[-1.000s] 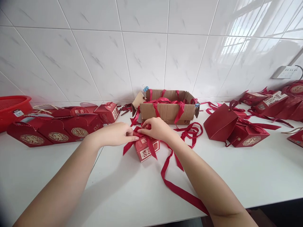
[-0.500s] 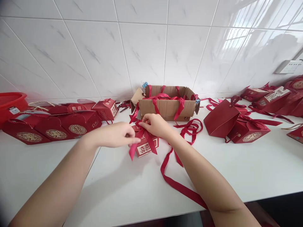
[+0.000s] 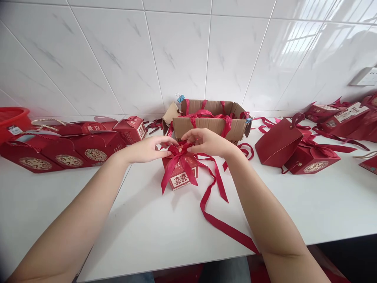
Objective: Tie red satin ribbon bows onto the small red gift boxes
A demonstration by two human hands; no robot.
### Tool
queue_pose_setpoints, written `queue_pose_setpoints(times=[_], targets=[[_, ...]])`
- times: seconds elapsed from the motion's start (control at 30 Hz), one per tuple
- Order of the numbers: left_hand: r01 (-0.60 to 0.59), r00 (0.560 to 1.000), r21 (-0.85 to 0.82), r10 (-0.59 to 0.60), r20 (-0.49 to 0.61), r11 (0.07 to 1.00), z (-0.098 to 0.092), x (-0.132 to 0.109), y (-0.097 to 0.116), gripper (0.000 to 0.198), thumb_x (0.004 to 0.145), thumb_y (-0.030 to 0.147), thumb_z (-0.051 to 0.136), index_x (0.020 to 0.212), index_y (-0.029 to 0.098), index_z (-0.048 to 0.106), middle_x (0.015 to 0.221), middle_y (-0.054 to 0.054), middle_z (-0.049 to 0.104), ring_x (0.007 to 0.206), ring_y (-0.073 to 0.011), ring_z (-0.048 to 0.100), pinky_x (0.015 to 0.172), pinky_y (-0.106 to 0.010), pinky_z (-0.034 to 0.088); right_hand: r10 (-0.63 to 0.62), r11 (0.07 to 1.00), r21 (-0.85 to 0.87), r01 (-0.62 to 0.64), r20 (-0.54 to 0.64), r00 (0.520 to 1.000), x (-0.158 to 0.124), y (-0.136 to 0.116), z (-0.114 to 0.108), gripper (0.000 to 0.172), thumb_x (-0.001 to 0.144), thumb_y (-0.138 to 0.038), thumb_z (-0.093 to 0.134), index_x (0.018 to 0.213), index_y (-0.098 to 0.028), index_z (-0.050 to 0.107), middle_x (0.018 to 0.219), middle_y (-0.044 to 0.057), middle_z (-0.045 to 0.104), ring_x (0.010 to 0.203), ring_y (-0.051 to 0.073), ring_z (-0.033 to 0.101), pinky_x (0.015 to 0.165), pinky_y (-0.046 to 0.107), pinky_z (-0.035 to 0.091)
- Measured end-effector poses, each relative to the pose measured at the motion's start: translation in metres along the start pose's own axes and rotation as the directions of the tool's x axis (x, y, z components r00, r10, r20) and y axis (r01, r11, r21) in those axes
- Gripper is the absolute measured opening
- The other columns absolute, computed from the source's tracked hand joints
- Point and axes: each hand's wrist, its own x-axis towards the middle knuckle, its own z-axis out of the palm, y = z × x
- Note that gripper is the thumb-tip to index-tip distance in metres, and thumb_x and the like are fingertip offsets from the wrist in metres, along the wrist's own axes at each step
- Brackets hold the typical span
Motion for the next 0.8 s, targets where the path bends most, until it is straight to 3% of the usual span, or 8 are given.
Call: queue_pose_setpoints(times=[0.17, 0.33, 0.47, 0.63, 0.8], targets=[[0.000, 1.000, -0.015, 0.000, -0.007, 1.000, 0.002, 0.001, 0.000, 0.023, 0.076, 0.040, 0.057, 0.091, 0.023, 0.060, 0.094, 0.000, 0.062, 0.083, -0.0176, 0.055, 0.071, -0.027, 0.042, 0.016, 0.965, 0.259, -0.034, 0.071, 0.997, 0.004, 0.003, 0.004, 0.032, 0.076, -0.015, 0.060, 0.107, -0.019, 0.057, 0.097, 0.003, 0.058, 0.072, 0.009, 0.054, 0.061, 0.021, 0.043], [-0.047, 0.998, -0.089, 0.045, -0.032, 0.995, 0.003, 0.004, -0.006, 0.025, 0.077, 0.043, 0.058, 0.088, 0.021, 0.061, 0.097, -0.001, 0.061, 0.088, -0.0186, 0.055, 0.076, -0.029, 0.043, -0.001, 0.905, 0.421, -0.067, 0.159, 0.987, 0.008, 0.013, 0.001, 0.033, 0.074, -0.015, 0.065, 0.105, -0.018, 0.057, 0.086, 0.000, 0.058, 0.057, 0.005, 0.043, 0.047, 0.018, 0.032], [-0.071, 0.995, -0.163, 0.058, -0.086, 0.984, 0.003, 0.006, -0.010, 0.026, 0.075, 0.043, 0.061, 0.086, 0.020, 0.059, 0.092, -0.001, 0.061, 0.085, -0.0170, 0.056, 0.075, -0.029, 0.044, -0.019, 0.866, 0.492, -0.085, 0.202, 0.979, 0.010, 0.021, -0.004, 0.031, 0.074, -0.018, 0.067, 0.102, -0.018, 0.057, 0.085, 0.000, 0.058, 0.053, 0.004, 0.040, 0.046, 0.019, 0.030], [-0.076, 0.996, -0.131, 0.068, -0.058, 0.988, 0.005, 0.007, -0.012, 0.029, 0.078, 0.049, 0.059, 0.085, 0.020, 0.060, 0.090, 0.000, 0.061, 0.085, -0.0169, 0.055, 0.074, -0.028, 0.042, 0.036, 0.922, 0.365, -0.128, 0.247, 0.968, 0.009, 0.015, -0.002, 0.028, 0.073, -0.027, 0.071, 0.096, -0.018, 0.058, 0.076, -0.002, 0.055, 0.055, 0.005, 0.041, 0.048, 0.020, 0.031], [-0.047, 0.999, -0.174, 0.046, -0.013, 0.984, 0.007, 0.009, -0.015, 0.033, 0.079, 0.052, 0.056, 0.086, 0.020, 0.059, 0.092, -0.001, 0.061, 0.085, -0.0170, 0.055, 0.072, -0.028, 0.042, 0.175, 0.971, 0.147, -0.190, 0.105, 0.979, 0.010, 0.005, 0.013, 0.029, 0.077, -0.043, 0.065, 0.083, -0.017, 0.054, 0.070, -0.002, 0.050, 0.057, 0.007, 0.045, 0.048, 0.021, 0.030]])
